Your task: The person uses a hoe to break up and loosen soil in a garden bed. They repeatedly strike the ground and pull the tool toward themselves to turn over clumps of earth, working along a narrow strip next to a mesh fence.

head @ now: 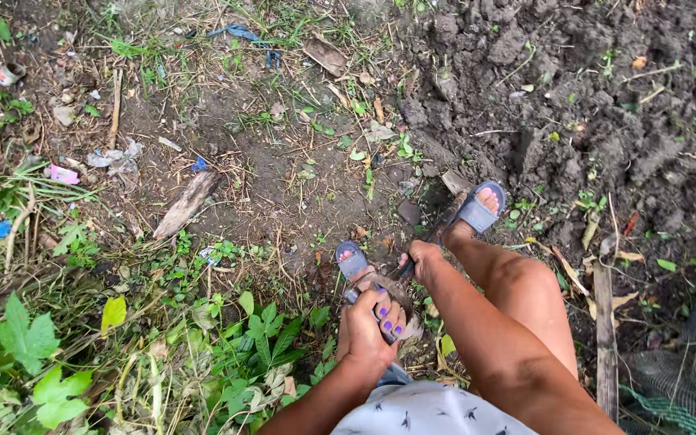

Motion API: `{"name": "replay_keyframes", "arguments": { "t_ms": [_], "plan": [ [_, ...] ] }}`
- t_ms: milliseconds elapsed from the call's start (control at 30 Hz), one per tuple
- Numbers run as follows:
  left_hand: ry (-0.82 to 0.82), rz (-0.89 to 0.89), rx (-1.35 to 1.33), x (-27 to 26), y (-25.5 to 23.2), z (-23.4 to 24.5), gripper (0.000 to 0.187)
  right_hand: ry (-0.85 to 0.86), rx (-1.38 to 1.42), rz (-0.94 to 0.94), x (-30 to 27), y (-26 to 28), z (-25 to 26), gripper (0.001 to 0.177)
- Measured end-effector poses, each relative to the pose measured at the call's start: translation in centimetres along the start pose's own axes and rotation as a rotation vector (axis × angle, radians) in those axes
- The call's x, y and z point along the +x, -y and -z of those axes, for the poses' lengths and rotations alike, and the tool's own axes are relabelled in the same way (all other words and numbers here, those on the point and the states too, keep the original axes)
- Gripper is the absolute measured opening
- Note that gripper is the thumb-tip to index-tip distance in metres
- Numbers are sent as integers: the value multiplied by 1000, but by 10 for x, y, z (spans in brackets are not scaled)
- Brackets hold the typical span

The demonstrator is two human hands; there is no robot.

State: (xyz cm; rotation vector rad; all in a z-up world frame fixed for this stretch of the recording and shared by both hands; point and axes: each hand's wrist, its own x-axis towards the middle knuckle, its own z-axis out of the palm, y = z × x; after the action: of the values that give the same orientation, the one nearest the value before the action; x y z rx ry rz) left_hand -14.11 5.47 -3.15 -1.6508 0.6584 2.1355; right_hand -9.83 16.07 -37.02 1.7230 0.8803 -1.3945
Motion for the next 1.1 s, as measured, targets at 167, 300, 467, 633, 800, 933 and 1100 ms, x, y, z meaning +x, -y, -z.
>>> {"name": "replay_keyframes", "arguments": {
  "t_ms": [167, 300, 467, 633, 800, 933, 1100],
  "plan": [
    [84, -25, -4, 53, 15, 69, 13, -34, -31, 88, 35, -24, -7, 11],
    [103, 42, 56, 81, 0, 146, 31, -90, 33, 73, 49, -57, -35, 14],
    [-130, 111, 212, 83, -23, 212, 17, 4, -195, 52, 35, -119, -53, 38],
    [-285, 13, 286, 148, -44, 330, 25, 247, -617, 70, -15, -185, -55, 55],
    [-404, 28, 326, 180, -57, 364, 27, 99, -477, 144, -24, -168, -35, 70],
    [44, 92, 164, 124, -43, 313, 11, 66, -199, 92, 32, -143, -11, 60],
    [322, 50, 118, 46, 16, 192, 17, 339, 318, -71, 104, -62, 22, 33]
  ]
}}
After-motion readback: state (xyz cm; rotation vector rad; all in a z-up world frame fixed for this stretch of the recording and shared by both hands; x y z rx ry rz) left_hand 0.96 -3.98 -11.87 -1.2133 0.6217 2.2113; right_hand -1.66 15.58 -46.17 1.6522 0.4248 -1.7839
